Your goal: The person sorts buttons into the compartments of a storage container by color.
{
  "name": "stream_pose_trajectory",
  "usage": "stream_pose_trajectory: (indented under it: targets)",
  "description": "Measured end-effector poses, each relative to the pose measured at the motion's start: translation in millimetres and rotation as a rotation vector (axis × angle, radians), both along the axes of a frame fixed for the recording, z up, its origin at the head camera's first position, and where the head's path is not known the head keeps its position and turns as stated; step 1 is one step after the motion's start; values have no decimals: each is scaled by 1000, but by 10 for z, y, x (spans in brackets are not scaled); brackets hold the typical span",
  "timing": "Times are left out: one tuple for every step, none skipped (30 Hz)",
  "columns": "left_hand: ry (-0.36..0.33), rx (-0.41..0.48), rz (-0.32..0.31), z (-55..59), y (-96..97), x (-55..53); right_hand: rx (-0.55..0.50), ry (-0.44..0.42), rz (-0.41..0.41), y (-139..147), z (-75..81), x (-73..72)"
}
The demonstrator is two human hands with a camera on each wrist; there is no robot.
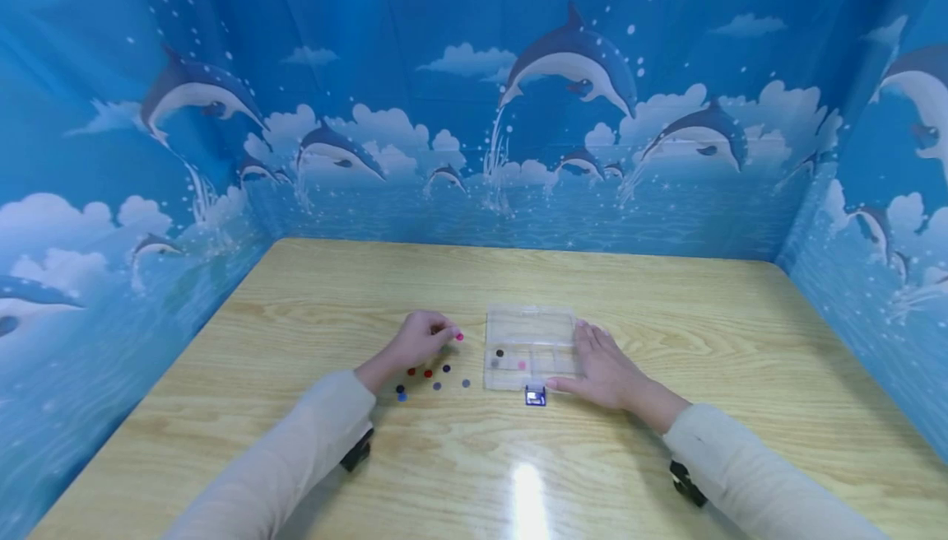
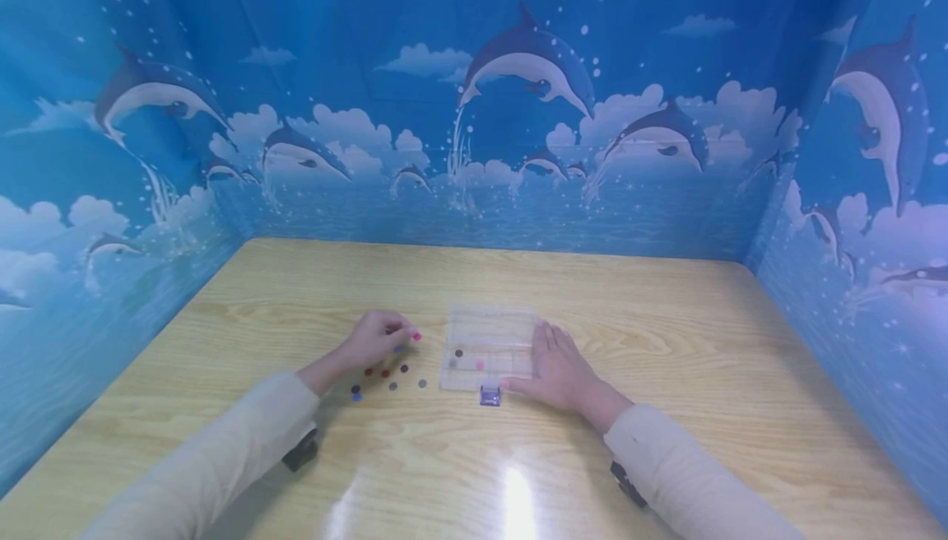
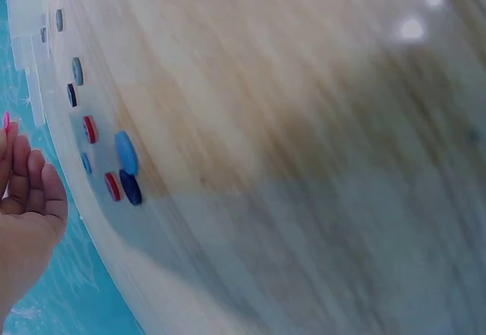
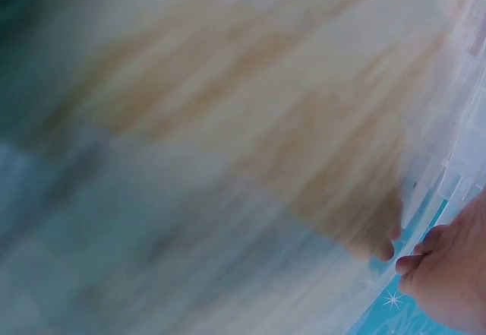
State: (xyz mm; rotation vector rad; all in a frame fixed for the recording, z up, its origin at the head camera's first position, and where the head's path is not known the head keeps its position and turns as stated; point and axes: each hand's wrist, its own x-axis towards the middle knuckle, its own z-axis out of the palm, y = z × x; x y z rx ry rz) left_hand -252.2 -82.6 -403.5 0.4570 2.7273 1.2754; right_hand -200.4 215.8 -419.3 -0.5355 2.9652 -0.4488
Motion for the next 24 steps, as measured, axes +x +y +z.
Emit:
stream_pose_trajectory:
  targets:
    - [0, 3, 2, -2, 8, -1, 4, -1, -1, 0, 2, 2]
    - [-3, 6, 4, 0, 17, 1, 3, -4, -1, 0, 3, 1]
    - [-4, 6, 5, 1, 26, 1, 6, -5, -2, -1, 4, 2]
    - [-4, 6, 5, 3, 34, 1, 7, -6, -3, -1, 5, 3]
    - [0, 3, 5, 4, 41, 3, 10, -8, -4, 1, 2, 2]
    - [-1, 4, 6, 9, 49, 3, 10, -9, -5, 0, 2, 2]
    - [5, 4, 3, 12, 55, 4, 10, -10, -5, -1, 3, 3]
    - [8, 6, 0, 17, 62, 5, 9, -13, -7, -1, 2, 2]
    - [9, 9, -4, 20, 67, 5, 6, -12, -5, -1, 3, 3]
    - [11, 13, -9, 24, 71, 5, 7, -13, -4, -2, 4, 3]
    - [11, 17, -15, 28, 75, 6, 6, -11, -2, -2, 7, 4]
    - [9, 23, -21, 31, 78, 5, 5, -12, -4, -6, 11, 7]
    - [8, 24, -26, 33, 81, 4, 5, -12, -3, -4, 12, 7]
    - [5, 28, -30, 34, 83, 1, 6, -15, -5, -4, 13, 7]
    - [3, 29, -35, 36, 85, 0, 4, -14, -2, -2, 13, 7]
    - [3, 30, -40, 38, 88, -2, 3, -13, -3, -1, 13, 4]
    - [5, 29, -45, 42, 92, -2, 1, -14, -3, 1, 13, 3]
    - [8, 28, -51, 42, 95, -4, 0, -17, -6, 0, 14, 4]
    - [7, 26, -55, 44, 98, -6, -1, -17, -6, -1, 15, 5]
    - [8, 26, -59, 45, 103, -7, -2, -17, -8, -1, 12, 4]
    - [7, 24, -61, 49, 111, -6, -4, -15, -8, -1, 8, 4]
    - [9, 23, -63, 46, 117, -7, -3, -14, -9, -1, 4, 3]
    - [12, 20, -65, 46, 125, -8, -2, -14, -10, -2, 1, 3]
    - [14, 17, -64, 44, 134, -9, -3, -13, -10, -3, -3, 3]
